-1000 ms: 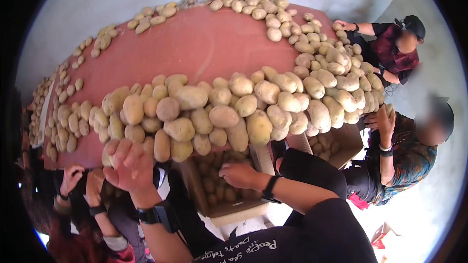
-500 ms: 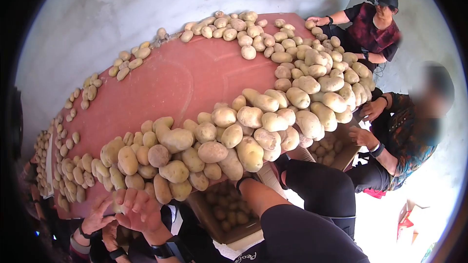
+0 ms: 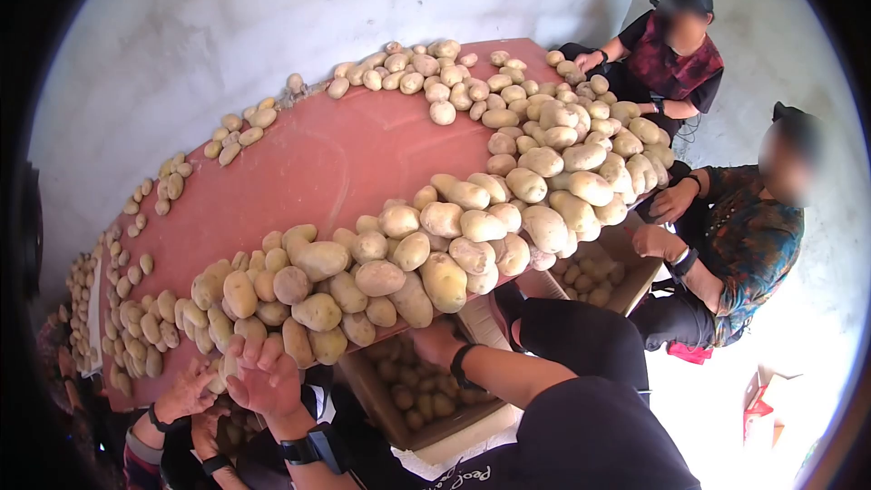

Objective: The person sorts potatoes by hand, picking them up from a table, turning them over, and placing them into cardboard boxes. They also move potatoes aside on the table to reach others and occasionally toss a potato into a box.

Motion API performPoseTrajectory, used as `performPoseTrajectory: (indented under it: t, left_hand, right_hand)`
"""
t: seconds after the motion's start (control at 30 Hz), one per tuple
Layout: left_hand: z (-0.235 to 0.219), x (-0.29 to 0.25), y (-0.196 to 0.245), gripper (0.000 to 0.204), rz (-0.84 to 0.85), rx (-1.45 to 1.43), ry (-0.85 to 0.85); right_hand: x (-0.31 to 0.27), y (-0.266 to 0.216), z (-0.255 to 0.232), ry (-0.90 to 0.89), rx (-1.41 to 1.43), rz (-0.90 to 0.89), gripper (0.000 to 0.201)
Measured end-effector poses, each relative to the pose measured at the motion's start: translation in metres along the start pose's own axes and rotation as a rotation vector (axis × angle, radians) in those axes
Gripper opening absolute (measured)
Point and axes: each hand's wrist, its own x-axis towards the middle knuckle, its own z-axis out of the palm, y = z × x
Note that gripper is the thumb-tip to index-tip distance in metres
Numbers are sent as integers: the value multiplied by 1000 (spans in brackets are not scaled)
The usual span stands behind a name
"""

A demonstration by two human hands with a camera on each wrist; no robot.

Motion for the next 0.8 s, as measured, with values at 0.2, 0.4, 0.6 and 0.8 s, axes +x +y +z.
performPoseTrajectory:
  t: [0.2,0.4,0.6,0.8]
  left_hand:
    - [8,2,0,41,9,5,-9]
    - [12,0,1,41,25,21,18]
    - [10,1,1,42,22,54,43]
    - [5,3,9,48,-25,83,-34]
  right_hand:
    - [-82,-94,-129,-310,259,-97,38]
    - [-105,-115,-264,125,649,-230,53]
    - [-57,-77,-317,827,-73,-133,51]
    - [-41,-54,-310,642,-547,120,56]
